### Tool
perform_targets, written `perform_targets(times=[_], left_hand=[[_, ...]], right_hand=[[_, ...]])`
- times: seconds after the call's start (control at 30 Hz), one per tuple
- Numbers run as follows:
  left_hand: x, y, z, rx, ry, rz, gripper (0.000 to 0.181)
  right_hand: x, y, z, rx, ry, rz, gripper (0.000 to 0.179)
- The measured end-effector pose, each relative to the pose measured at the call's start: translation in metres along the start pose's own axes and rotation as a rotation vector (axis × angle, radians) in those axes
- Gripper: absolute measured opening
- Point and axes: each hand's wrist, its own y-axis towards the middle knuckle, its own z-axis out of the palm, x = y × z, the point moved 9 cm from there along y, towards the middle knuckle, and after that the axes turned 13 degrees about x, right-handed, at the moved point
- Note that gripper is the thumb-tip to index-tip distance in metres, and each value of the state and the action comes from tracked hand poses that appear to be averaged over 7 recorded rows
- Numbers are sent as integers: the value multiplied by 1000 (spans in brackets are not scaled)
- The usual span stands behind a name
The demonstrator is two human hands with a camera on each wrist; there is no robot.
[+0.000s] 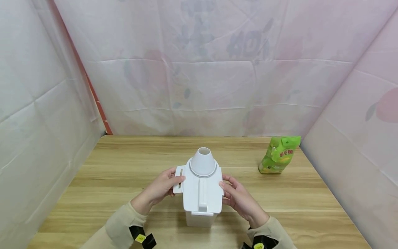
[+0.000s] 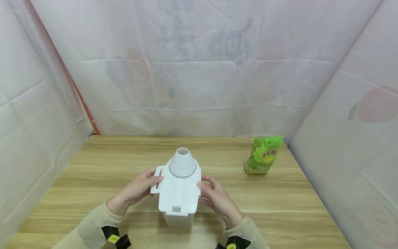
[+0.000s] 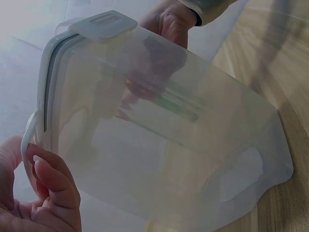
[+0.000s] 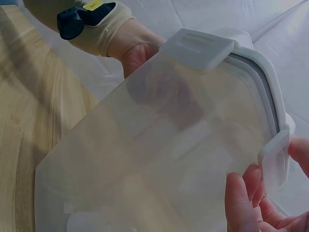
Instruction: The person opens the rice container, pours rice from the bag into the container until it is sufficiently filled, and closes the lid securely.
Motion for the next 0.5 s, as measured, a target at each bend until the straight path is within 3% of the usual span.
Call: perform_targets(times=[0.5], left_hand=[[-2, 0, 1, -9, -4, 6, 39]], right_hand=[[4, 3, -3, 52, -61, 2, 57]])
